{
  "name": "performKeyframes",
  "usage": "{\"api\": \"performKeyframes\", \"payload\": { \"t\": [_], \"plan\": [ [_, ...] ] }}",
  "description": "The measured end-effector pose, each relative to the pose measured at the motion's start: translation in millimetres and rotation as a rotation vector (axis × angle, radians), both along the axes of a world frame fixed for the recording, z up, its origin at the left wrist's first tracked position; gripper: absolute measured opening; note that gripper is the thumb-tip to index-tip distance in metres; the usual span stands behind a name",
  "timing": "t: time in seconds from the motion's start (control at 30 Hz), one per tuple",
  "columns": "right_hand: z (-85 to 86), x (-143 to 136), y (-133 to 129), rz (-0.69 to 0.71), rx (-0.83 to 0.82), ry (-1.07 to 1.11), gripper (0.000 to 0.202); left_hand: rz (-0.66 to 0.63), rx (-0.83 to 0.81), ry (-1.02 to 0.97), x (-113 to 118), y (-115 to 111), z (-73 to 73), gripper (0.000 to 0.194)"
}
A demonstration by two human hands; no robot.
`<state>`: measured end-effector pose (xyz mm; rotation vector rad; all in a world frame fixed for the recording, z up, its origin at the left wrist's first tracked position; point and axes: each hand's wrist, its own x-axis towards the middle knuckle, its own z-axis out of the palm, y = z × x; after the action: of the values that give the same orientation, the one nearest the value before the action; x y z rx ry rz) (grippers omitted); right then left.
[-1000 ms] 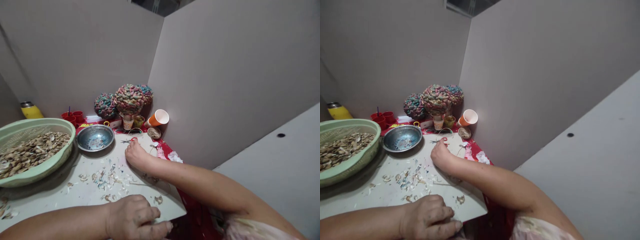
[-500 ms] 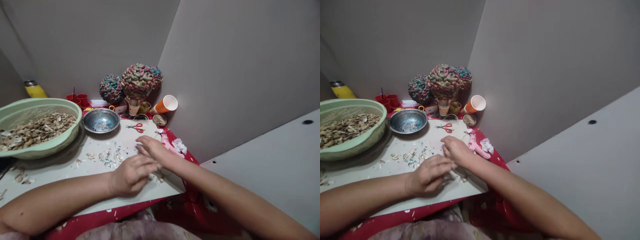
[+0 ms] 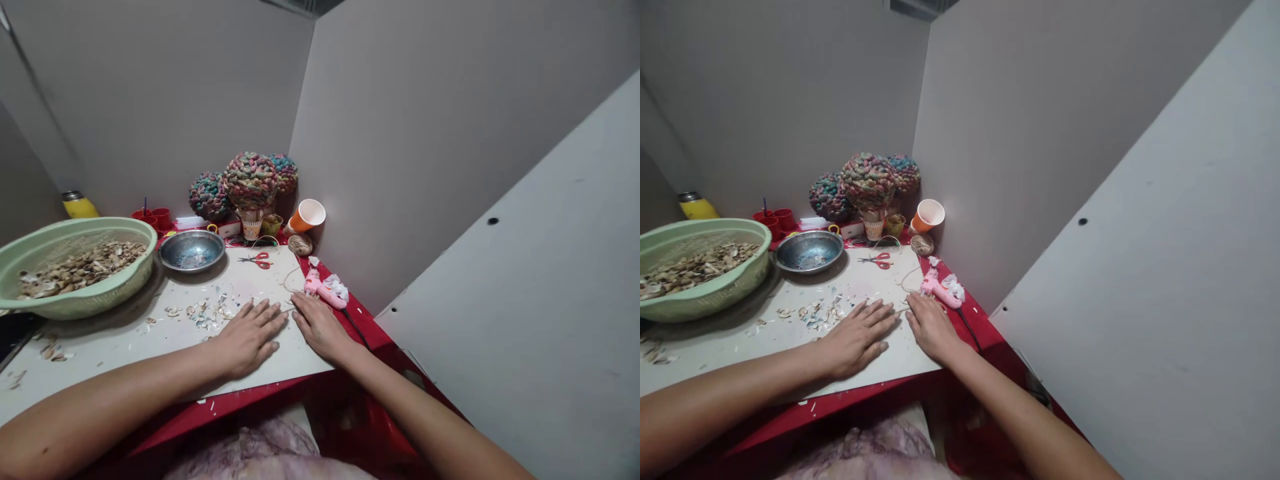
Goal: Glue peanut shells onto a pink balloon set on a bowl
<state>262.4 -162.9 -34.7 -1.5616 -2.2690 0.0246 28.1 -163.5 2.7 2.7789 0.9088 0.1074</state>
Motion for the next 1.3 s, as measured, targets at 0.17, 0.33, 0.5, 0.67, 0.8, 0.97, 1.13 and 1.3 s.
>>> {"api": "performKeyframes", "payload": {
  "t": [0.17,0.33,0.5,0.67,0.8,0.97,1.13,1.3],
  "plan": [
    [-2.1,-1.4,-22.4,-0.069,0.031,-0.013,0.051,0.167,0.083,0.041,-24.9,31.9,2.5,0.049],
    [-11.0,2.4,-60.0,0.008,-0.058,-0.014,0.06,0.288,0.135,-0.007,-87.0,44.5,-7.9,0.051],
    [4.8,-21.8,-39.5,0.052,-0.277,-0.064,0.074,0.32,0.19,-0.132,-127.4,41.3,-18.4,0.051],
    [24.3,-79.1,11.3,0.085,-0.341,-0.03,0.079,0.388,0.183,-0.217,-143.2,33.2,-13.7,0.049],
    [28.2,-139.3,31.3,0.213,-0.351,0.017,0.08,0.436,0.198,-0.368,-147.2,29.0,-9.8,0.042],
    [28.4,-185.3,30.4,0.481,-0.192,0.064,0.07,0.485,0.233,-0.537,-149.8,29.5,-14.1,0.04],
    [35.9,-157.0,41.9,0.358,-0.022,0.313,0.048,0.533,0.207,-0.59,-148.4,30.9,-13.5,0.038],
    [41.7,-94.5,82.6,0.09,0.104,0.339,0.037,0.519,0.196,-0.572,-140.4,34.5,-10.4,0.031]
  ]
}}
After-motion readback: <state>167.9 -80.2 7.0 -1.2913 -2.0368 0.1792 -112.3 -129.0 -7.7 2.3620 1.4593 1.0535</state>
